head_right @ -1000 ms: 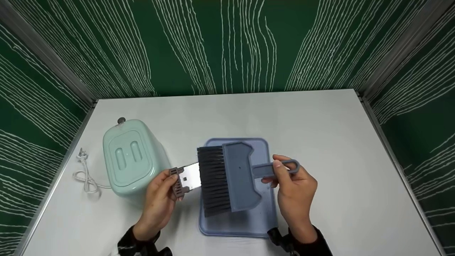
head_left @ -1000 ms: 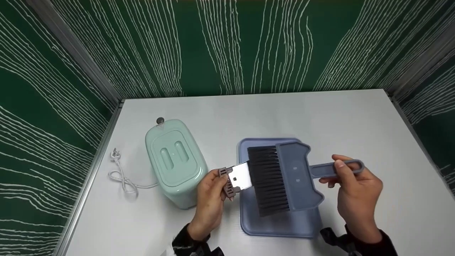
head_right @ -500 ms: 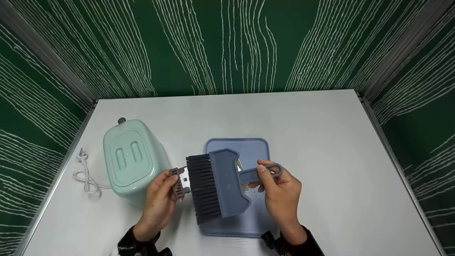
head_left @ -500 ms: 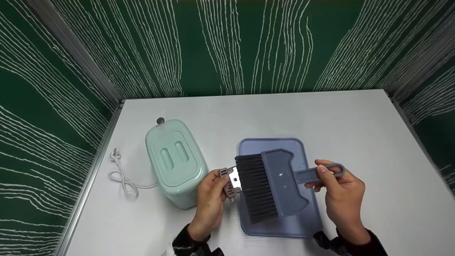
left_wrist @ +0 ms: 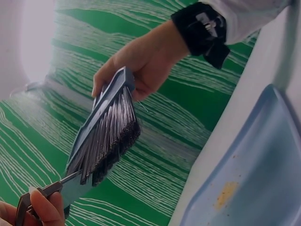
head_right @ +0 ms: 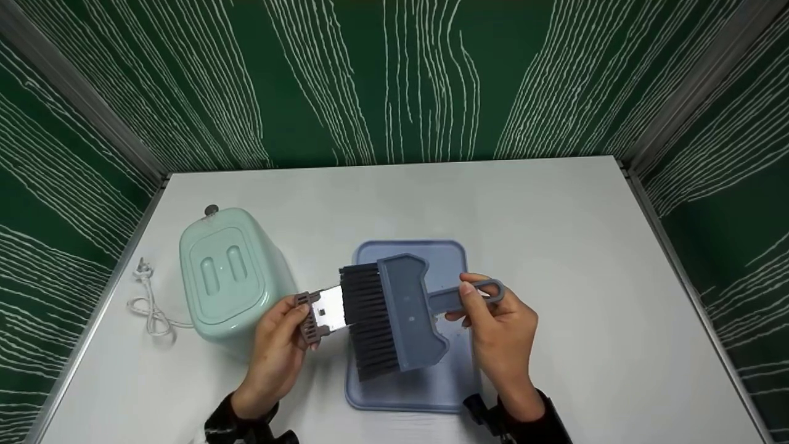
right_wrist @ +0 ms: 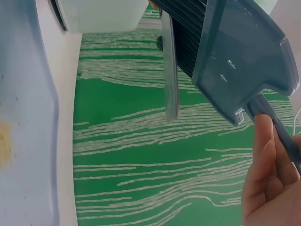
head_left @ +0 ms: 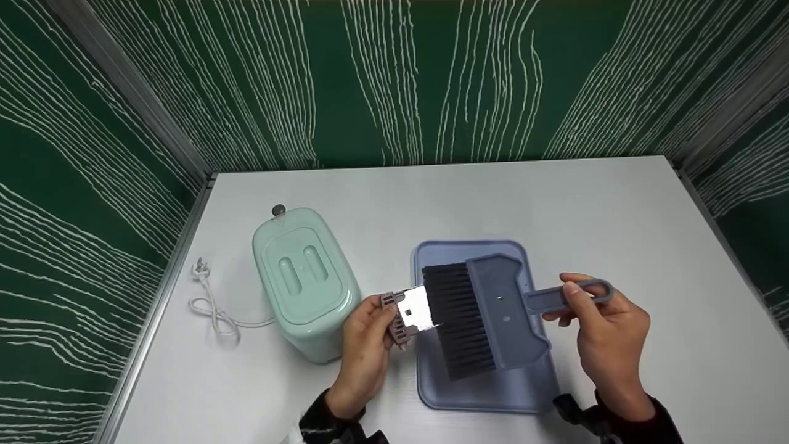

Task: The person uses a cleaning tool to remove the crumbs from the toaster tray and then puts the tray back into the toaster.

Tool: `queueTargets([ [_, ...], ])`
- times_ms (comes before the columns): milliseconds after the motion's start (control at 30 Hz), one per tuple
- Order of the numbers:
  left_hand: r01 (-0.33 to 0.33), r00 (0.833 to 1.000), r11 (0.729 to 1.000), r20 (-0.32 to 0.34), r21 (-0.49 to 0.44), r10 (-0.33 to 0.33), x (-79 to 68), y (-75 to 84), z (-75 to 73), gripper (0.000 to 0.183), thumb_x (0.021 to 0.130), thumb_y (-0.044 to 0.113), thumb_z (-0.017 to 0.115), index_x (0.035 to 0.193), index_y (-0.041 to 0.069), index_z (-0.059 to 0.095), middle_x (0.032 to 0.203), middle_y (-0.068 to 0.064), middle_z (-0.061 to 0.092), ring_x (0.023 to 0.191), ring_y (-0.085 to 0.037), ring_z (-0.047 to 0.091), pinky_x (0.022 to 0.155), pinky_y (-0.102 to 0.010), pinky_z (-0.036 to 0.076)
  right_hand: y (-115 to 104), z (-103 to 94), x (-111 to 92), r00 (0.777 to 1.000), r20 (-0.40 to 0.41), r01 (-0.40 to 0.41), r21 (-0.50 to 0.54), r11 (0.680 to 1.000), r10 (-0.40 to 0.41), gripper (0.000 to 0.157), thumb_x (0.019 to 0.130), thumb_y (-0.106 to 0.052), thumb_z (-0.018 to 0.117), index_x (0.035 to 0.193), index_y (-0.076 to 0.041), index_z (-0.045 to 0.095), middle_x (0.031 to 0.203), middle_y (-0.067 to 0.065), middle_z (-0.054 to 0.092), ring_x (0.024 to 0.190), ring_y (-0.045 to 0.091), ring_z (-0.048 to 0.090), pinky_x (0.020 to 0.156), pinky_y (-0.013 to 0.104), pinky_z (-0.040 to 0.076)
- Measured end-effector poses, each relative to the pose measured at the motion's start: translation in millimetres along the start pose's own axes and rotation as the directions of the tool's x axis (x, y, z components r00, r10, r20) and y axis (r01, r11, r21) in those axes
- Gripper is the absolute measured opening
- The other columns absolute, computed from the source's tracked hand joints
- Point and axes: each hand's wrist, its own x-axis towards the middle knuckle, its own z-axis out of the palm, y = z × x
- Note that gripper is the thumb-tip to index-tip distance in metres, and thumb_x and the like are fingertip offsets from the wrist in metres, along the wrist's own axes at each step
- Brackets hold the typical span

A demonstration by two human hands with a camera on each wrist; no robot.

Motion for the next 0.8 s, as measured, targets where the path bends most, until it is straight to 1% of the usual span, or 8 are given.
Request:
queueTargets([
  [233, 0.000, 1.000, 1.000, 0.003, 0.004, 0.000, -0.2, -0.5, 0.3, 0.017, 0.104, -0.001, 0.050, 0.114, -0.013, 0.055, 0.098, -0.016, 0.068, 0.071, -0.015, 0.063, 0.054, -0.022, 0.050, -0.5, -9.1, 7.2, 0.999, -0.017, 0.045, 0.060, 0.997, -0.044, 0.016, 0.097, 0.016, 0.060, 0.108, 0.024, 0.067, 0.088, 0.015, 0.076, 0.056, 0.017, 0.070, 0.055, 0.021, 0.050],
  [300, 0.000, 1.000, 1.000, 0.003, -0.002, 0.000, -0.4, -0.7, 0.4, 0.017, 0.104, -0.001, 0.049, 0.114, -0.013, 0.055, 0.098, -0.016, 0.068, 0.071, -0.015, 0.063, 0.054, -0.022, 0.050, -1.4, -11.4, 8.3, 0.999, -0.027, 0.043, 0.057, 0.997, -0.041, 0.015, 0.097, 0.016, 0.061, 0.108, 0.024, 0.067, 0.086, 0.014, 0.076, 0.056, 0.017, 0.070, 0.055, 0.021, 0.050],
  [500, 0.001, 1.000, 1.000, 0.001, -0.011, -0.001, -0.7, -1.0, -0.1, 0.017, 0.104, -0.001, 0.049, 0.115, -0.012, 0.054, 0.098, -0.016, 0.069, 0.070, -0.014, 0.063, 0.054, -0.022, 0.050, -4.4, -16.8, 10.7, 0.998, -0.043, 0.048, 0.036, 0.998, -0.046, 0.016, 0.098, 0.015, 0.060, 0.109, 0.024, 0.067, 0.090, 0.014, 0.076, 0.056, 0.017, 0.069, 0.055, 0.021, 0.050],
  [567, 0.000, 1.000, 1.000, 0.000, -0.009, 0.000, -0.8, -1.1, -0.1, 0.017, 0.104, -0.001, 0.049, 0.115, -0.012, 0.054, 0.098, -0.016, 0.069, 0.070, -0.014, 0.062, 0.054, -0.022, 0.050, -5.1, -18.3, 11.6, 0.997, -0.055, 0.047, 0.036, 0.998, -0.045, 0.016, 0.098, 0.015, 0.060, 0.109, 0.024, 0.067, 0.090, 0.014, 0.077, 0.055, 0.017, 0.069, 0.055, 0.021, 0.050],
  [600, -0.001, 1.000, 1.000, -0.001, -0.006, 0.001, -0.8, -1.1, 0.0, 0.017, 0.104, -0.001, 0.049, 0.115, -0.012, 0.054, 0.097, -0.015, 0.069, 0.069, -0.014, 0.062, 0.054, -0.022, 0.050, -5.0, -18.9, 12.3, 0.997, -0.058, 0.052, 0.057, 0.997, -0.049, 0.016, 0.097, 0.016, 0.060, 0.108, 0.025, 0.066, 0.091, 0.015, 0.076, 0.055, 0.017, 0.069, 0.055, 0.021, 0.050],
  [700, -0.004, 1.000, 1.000, -0.005, 0.004, 0.004, -0.5, -1.2, 0.1, 0.016, 0.103, -0.001, 0.050, 0.114, -0.012, 0.055, 0.096, -0.015, 0.068, 0.068, -0.014, 0.061, 0.054, -0.022, 0.049, -5.0, -20.8, 14.1, 0.996, -0.071, 0.053, 0.079, 0.995, -0.047, 0.015, 0.097, 0.016, 0.060, 0.107, 0.025, 0.067, 0.088, 0.015, 0.076, 0.054, 0.018, 0.069, 0.055, 0.022, 0.050],
  [800, -0.007, 1.000, 1.000, -0.007, 0.012, 0.007, 0.0, -1.2, 0.1, 0.016, 0.103, -0.001, 0.050, 0.113, -0.012, 0.055, 0.095, -0.014, 0.068, 0.067, -0.013, 0.060, 0.053, -0.022, 0.048, -4.7, -22.8, 16.1, 0.995, -0.076, 0.064, 0.069, 0.996, -0.058, 0.015, 0.096, 0.016, 0.061, 0.107, 0.026, 0.066, 0.083, 0.016, 0.076, 0.053, 0.018, 0.069, 0.055, 0.022, 0.049],
])
